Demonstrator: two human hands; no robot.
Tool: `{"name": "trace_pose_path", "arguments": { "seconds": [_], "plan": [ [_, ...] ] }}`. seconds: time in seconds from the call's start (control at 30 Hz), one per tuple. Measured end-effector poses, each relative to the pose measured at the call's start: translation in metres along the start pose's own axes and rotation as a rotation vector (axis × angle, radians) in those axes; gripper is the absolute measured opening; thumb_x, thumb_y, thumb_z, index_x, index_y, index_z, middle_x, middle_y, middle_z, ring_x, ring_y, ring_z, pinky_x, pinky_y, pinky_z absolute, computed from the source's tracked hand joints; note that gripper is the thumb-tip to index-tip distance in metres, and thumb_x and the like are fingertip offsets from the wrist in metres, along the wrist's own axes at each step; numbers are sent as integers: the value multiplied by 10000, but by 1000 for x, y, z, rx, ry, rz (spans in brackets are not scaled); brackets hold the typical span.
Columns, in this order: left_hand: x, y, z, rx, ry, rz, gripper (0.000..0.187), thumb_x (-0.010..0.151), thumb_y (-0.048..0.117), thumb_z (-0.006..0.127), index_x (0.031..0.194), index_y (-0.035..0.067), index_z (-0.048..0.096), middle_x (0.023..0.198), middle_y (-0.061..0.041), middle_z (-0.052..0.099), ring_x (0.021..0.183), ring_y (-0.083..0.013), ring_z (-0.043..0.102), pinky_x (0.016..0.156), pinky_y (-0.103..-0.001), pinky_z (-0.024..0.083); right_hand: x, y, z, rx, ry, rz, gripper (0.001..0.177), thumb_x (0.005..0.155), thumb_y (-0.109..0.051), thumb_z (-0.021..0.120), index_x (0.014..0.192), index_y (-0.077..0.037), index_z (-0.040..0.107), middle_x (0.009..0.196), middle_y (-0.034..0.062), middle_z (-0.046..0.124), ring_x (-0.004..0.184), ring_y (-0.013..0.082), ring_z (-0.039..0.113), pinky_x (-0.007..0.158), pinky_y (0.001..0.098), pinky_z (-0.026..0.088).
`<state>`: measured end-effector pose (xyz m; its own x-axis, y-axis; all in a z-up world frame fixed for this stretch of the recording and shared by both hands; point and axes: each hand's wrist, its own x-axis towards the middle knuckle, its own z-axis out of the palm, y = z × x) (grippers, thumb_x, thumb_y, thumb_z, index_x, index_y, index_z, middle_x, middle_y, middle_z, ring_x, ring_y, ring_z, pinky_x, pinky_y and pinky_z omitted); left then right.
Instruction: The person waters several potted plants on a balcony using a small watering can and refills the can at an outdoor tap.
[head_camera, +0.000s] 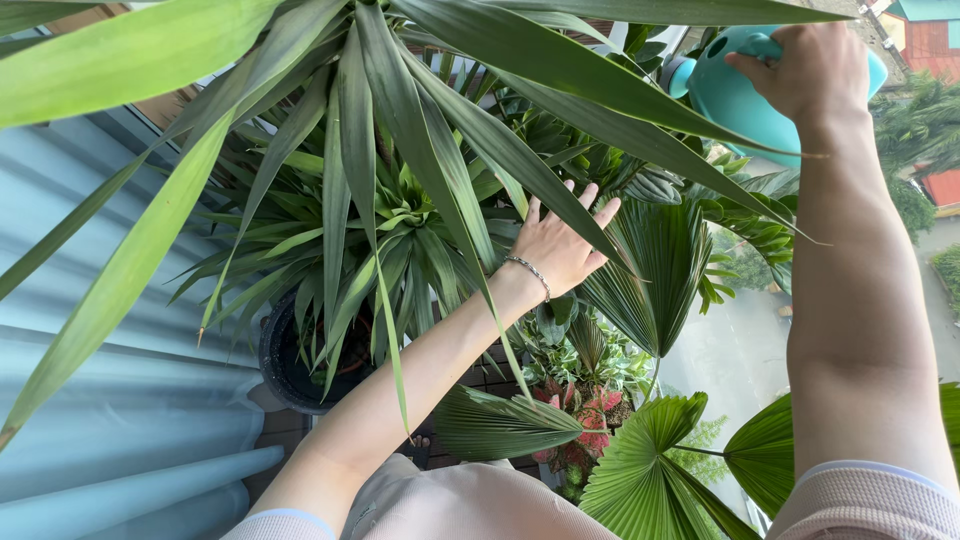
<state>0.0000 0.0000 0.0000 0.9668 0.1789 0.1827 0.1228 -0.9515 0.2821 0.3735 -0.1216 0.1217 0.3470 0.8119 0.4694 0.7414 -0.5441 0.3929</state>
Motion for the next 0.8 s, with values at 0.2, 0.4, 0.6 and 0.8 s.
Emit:
{"name": "trace_pose_path", "arguments": {
  "seconds": [0.2,0.4,0.6,0.8],
  "plan": [
    [-2,-5,-3,-14,15,-13,718,1019,523,474,1630,247,216,1677,-157,234,1538,-383,233,1216,-661,141,5,-18,-12,79,198,-49,328,970,-461,821,976,-136,783,789,33,711,717,244,671,632,366,531],
    [-6,-7,-7,-44,-12,-44,726,1025,537,442,1637,233,197,1679,-147,236,1531,-341,268,1222,-666,155,12,-44,-38,-34,377,-119,257,897,-386,872,1031,-181,791,839,-3,730,651,200,681,614,331,541],
    [-8,-9,-8,-26,9,-61,717,1027,540,435,1631,229,207,1675,-150,244,1535,-352,254,1212,-675,167,15,-48,-36,-32,419,-121,255,865,-346,905,1041,-203,788,834,3,730,631,187,685,604,307,546],
    [-8,-15,-7,-36,28,-57,698,1042,556,405,1627,228,211,1672,-155,245,1532,-370,249,1207,-680,166,21,-23,4,-3,222,-26,341,930,-444,784,804,-129,750,674,23,666,610,206,649,603,330,533]
  ]
}}
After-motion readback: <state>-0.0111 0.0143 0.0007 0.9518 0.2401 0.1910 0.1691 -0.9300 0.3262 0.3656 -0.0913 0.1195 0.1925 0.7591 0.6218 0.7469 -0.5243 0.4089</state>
